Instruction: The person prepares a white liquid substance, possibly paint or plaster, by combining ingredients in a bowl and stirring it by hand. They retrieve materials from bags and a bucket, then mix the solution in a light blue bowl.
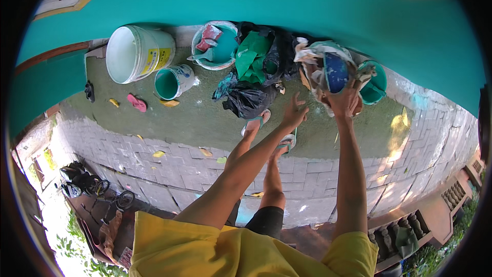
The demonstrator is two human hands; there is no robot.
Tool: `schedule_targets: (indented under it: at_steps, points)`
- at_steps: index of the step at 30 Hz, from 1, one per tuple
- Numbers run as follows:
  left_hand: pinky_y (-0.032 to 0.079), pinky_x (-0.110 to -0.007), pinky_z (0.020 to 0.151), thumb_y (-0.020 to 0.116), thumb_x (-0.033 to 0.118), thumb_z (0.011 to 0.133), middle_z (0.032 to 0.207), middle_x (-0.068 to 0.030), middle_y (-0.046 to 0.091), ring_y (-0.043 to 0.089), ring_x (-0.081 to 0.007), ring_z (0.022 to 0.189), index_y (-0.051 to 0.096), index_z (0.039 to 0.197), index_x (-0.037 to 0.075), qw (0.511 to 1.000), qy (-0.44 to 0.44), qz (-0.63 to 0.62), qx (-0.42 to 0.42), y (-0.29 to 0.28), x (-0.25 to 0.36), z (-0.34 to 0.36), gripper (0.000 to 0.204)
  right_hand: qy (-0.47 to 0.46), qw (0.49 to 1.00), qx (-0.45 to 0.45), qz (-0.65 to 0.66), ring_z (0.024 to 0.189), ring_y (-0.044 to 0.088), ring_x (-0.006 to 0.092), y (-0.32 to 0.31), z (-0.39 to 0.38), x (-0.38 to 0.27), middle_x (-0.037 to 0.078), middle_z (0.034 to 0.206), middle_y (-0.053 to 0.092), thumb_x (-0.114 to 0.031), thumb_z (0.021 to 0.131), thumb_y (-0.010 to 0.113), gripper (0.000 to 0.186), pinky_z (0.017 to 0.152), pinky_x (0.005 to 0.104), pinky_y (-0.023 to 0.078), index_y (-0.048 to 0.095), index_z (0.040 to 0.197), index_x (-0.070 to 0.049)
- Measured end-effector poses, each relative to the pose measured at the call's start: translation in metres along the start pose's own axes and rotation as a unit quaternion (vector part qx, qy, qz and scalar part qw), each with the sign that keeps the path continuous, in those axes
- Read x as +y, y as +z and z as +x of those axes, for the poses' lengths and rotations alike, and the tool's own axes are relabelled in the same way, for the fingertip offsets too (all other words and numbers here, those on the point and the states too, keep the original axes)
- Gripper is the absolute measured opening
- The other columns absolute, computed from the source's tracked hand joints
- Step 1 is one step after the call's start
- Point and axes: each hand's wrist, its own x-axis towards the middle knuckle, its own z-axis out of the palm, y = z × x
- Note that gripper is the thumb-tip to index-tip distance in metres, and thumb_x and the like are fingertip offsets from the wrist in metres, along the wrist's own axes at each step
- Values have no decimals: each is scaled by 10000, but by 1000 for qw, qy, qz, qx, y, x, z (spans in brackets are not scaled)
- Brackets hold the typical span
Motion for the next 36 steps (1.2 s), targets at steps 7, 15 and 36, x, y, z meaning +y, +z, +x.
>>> schedule_targets:
  at_steps: [7, 15, 36]
  points:
    - [492, -300, 539, 538, 69, 860, 1333, -232, 462, 571, -140, 566, 75, 1492, 146, 998, -32, -36, -36, 0, -3, 7, 787, -44, 999, -15, -20, 1029, 550, 413, 9, -10, 7, 247, 1182, 466, -305, 504, 827, 958, 836, 480, 467, 419, 1312, 7]
    - [479, -291, 521, 540, 54, 845, 1237, -194, 532, 567, -135, 565, 122, 1472, 142, 1000, -24, -3, -3, -18, -17, -9, 758, -79, 993, -43, 79, 1082, 514, 415, -4, 7, 23, 231, 1191, 466, -241, 524, 803, 900, 891, 492, 444, 421, 1312, -32]
    - [370, -210, 442, 540, 102, 868, 998, -77, 622, 483, -76, 543, 388, 1293, 74, 960, -231, -156, 33, -69, -61, -83, 452, -262, 959, 67, -89, 720, 633, 269, 27, -16, 41, 89, 924, 606, -152, 746, 640, 172, 555, 379, 516, 594, 910, -128]
